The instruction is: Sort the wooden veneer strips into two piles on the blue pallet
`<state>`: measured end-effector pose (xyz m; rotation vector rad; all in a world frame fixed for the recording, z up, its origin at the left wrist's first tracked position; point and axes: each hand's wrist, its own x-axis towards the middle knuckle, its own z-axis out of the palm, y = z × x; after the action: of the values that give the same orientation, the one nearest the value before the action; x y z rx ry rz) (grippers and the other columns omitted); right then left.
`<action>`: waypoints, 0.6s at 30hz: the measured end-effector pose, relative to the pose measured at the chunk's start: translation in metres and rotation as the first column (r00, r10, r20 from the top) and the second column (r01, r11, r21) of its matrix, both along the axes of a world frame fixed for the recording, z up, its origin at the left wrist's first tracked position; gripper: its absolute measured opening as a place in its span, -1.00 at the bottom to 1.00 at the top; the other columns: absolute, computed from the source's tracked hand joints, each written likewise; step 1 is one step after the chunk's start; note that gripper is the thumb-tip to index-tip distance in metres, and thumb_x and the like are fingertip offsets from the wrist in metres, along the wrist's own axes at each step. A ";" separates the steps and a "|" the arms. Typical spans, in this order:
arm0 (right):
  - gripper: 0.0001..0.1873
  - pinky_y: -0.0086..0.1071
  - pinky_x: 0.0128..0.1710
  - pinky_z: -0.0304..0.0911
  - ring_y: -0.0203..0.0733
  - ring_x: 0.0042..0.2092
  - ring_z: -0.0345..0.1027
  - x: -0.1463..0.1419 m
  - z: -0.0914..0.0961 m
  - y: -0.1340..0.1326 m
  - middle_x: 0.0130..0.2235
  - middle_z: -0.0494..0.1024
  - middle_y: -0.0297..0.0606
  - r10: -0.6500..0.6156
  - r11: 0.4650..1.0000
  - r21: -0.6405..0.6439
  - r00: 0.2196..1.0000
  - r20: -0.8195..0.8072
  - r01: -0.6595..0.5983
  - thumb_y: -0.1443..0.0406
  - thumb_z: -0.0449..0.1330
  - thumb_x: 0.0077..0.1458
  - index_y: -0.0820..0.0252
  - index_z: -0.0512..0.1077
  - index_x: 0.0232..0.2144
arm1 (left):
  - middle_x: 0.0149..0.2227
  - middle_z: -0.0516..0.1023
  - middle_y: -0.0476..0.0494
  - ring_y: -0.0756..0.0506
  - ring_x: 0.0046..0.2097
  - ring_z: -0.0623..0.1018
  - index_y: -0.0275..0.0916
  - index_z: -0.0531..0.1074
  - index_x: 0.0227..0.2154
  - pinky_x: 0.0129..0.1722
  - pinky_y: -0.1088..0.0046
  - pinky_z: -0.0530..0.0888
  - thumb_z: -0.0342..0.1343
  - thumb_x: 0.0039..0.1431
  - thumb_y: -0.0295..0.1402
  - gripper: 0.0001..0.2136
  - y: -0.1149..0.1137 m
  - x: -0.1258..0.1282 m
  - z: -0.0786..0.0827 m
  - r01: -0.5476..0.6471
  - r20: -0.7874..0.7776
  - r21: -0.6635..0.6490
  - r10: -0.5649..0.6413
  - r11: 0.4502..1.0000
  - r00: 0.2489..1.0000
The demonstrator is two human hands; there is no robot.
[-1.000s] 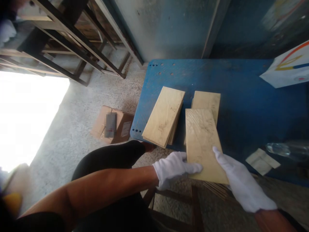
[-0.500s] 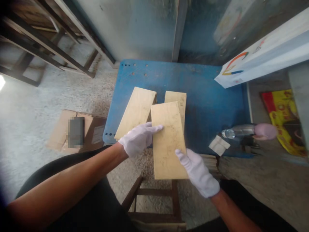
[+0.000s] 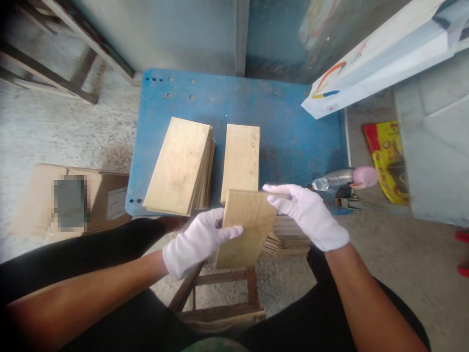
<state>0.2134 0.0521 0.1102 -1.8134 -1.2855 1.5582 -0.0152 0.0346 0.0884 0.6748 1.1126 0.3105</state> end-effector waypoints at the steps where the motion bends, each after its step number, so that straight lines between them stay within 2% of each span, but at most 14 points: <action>1: -0.48 -0.29 -0.11 0.34 -0.08 -0.10 0.43 0.004 0.004 0.000 -0.10 0.56 -0.17 0.107 0.993 -0.054 0.994 0.026 -0.105 -0.04 0.25 -0.01 0.17 0.50 -0.10 | -0.19 0.59 -0.19 -0.15 -0.18 0.54 -0.36 0.47 -0.15 -0.18 0.32 0.48 0.21 0.00 -0.36 -0.68 -0.009 0.000 -0.004 0.039 -0.010 0.018 -0.038 0.999 0.999; 3: -0.54 -0.34 -0.18 0.33 -0.11 -0.18 0.45 0.009 0.009 -0.003 -0.20 0.59 -0.21 0.348 0.928 -0.163 0.936 0.058 -0.335 -0.03 0.25 -0.01 0.17 0.55 -0.20 | -0.21 0.59 -0.18 -0.12 -0.19 0.53 -0.36 0.48 -0.18 -0.18 0.37 0.46 0.18 0.01 -0.38 -0.72 -0.025 -0.001 -0.014 0.127 -0.050 0.075 -0.124 0.989 0.991; 5: -0.62 -0.38 -0.26 0.30 -0.16 -0.25 0.45 0.009 0.009 -0.010 -0.29 0.60 -0.27 0.558 0.817 -0.229 0.825 0.087 -0.529 -0.01 0.22 0.03 0.14 0.56 -0.28 | -0.26 0.58 -0.14 -0.09 -0.23 0.51 -0.34 0.50 -0.24 -0.20 0.41 0.43 0.16 0.01 -0.39 -0.77 -0.038 -0.005 -0.022 0.245 -0.126 0.127 -0.229 0.961 0.965; 8: -0.70 -0.39 -0.32 0.23 -0.21 -0.33 0.41 0.002 0.000 -0.026 -0.38 0.55 -0.32 0.743 0.669 -0.228 0.639 0.198 -0.708 0.06 0.17 0.11 0.13 0.54 -0.40 | -0.37 0.54 -0.07 -0.05 -0.31 0.47 -0.31 0.50 -0.35 -0.29 0.46 0.39 0.16 0.01 -0.36 -0.85 -0.051 -0.010 -0.032 0.417 -0.266 0.146 -0.370 0.897 0.890; 10: -0.71 -0.38 -0.34 0.19 -0.23 -0.36 0.38 -0.005 -0.008 -0.038 -0.40 0.52 -0.32 0.791 0.601 -0.205 0.536 0.297 -0.773 0.09 0.16 0.14 0.14 0.51 -0.44 | -0.42 0.51 -0.02 -0.02 -0.36 0.45 -0.29 0.49 -0.41 -0.34 0.49 0.37 0.14 0.01 -0.38 -0.90 -0.057 -0.014 -0.038 0.474 -0.322 0.136 -0.414 0.870 0.851; 14: -0.69 -0.36 -0.40 0.11 -0.20 -0.30 0.36 -0.016 -0.019 -0.061 -0.32 0.50 -0.27 0.818 0.449 -0.106 0.361 0.447 -0.887 0.11 0.03 0.24 0.12 0.49 -0.37 | -0.42 0.52 -0.01 -0.01 -0.35 0.46 -0.27 0.49 -0.41 -0.33 0.52 0.37 0.10 -0.01 -0.45 -0.90 -0.063 -0.017 -0.054 0.516 -0.383 0.159 -0.430 0.842 0.818; 16: -0.64 -0.35 -0.47 0.04 -0.20 -0.33 0.34 -0.022 -0.024 -0.070 -0.31 0.48 -0.25 0.792 0.422 -0.102 0.312 0.526 -0.901 0.11 -0.04 0.28 0.13 0.46 -0.36 | -0.37 0.55 -0.05 -0.03 -0.32 0.49 -0.28 0.51 -0.35 -0.29 0.50 0.39 0.08 0.00 -0.47 -0.85 -0.061 -0.017 -0.060 0.557 -0.399 0.179 -0.458 0.811 0.794; 18: -0.63 -0.34 -0.52 -0.04 -0.21 -0.40 0.31 -0.028 -0.030 -0.080 -0.33 0.45 -0.23 0.750 0.450 -0.129 0.296 0.592 -0.884 0.10 -0.07 0.28 0.15 0.43 -0.35 | -0.32 0.56 -0.10 -0.05 -0.28 0.51 -0.27 0.51 -0.26 -0.23 0.49 0.40 0.06 0.02 -0.46 -0.78 -0.055 -0.018 -0.064 0.634 -0.404 0.175 -0.533 0.753 0.744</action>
<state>0.1855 -0.0280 0.0799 -1.5276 -2.9640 1.1020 -0.0336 -0.0201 0.0244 1.3602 1.1089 -0.2048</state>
